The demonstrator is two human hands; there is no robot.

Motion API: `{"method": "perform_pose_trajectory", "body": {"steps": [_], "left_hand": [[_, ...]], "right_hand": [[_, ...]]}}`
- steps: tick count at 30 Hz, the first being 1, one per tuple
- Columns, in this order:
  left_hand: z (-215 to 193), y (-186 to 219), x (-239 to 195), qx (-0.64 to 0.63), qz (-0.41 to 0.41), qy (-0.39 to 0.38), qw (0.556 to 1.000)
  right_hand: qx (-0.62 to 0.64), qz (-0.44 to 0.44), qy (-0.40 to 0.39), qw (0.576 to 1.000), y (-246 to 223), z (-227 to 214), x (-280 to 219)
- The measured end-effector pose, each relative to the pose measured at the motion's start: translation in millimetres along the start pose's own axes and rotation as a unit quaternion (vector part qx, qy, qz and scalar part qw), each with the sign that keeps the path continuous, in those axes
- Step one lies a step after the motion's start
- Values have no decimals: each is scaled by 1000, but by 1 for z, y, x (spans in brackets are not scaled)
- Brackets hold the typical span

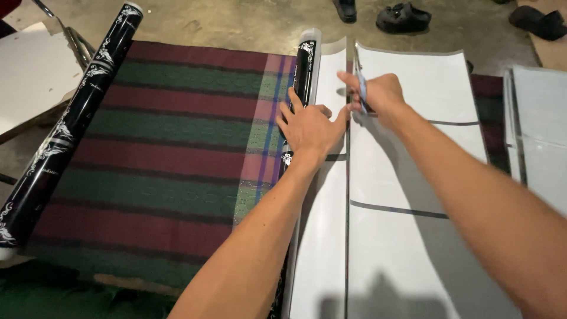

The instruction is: Cutting large printed paper sheets into smaller sections using scissors along marked lines.

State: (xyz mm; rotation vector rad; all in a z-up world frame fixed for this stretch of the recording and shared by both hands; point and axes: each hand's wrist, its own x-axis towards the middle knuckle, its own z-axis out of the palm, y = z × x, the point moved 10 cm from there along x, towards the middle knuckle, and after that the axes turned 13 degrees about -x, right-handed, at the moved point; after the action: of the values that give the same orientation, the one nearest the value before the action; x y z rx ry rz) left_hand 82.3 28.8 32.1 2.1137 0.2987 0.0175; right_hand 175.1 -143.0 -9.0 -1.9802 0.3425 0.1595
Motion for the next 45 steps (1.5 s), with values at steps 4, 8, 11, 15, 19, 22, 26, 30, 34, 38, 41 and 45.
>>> {"method": "perform_pose_trajectory", "body": {"steps": [4,8,11,15,19,22,26,30,34,38,41,45], "left_hand": [[22,-2,6,152,102,59,981],[19,-16,4,162,96,102,977],[4,-22,-7,137,109,129,976],[-10,-36,-14,129,35,99,986],[-12,-58,-18,147,42,122,981],[-18,-69,-21,139,29,141,980],[-20,-69,-27,118,45,134,983],[-15,-65,-30,145,67,152,975],[9,-25,-60,203,168,177,948],[68,-8,-88,110,215,55,969],[97,-9,-95,105,136,-18,985],[79,34,-122,-40,129,-33,990]], "right_hand": [[-254,-112,125,953,14,-59,-13],[-359,-58,238,901,34,-116,-78],[-394,-13,280,876,62,-154,-105],[-441,-1,314,841,88,-188,-132],[-440,37,302,845,110,-201,-148],[-450,69,282,845,115,-200,-158],[-437,74,279,852,124,-201,-161],[-439,43,308,843,128,-207,-164],[-409,44,311,857,125,-214,-170],[-352,68,299,884,116,-216,-185],[-306,44,328,893,116,-230,-191],[-274,-63,389,877,106,-257,-203]]}}
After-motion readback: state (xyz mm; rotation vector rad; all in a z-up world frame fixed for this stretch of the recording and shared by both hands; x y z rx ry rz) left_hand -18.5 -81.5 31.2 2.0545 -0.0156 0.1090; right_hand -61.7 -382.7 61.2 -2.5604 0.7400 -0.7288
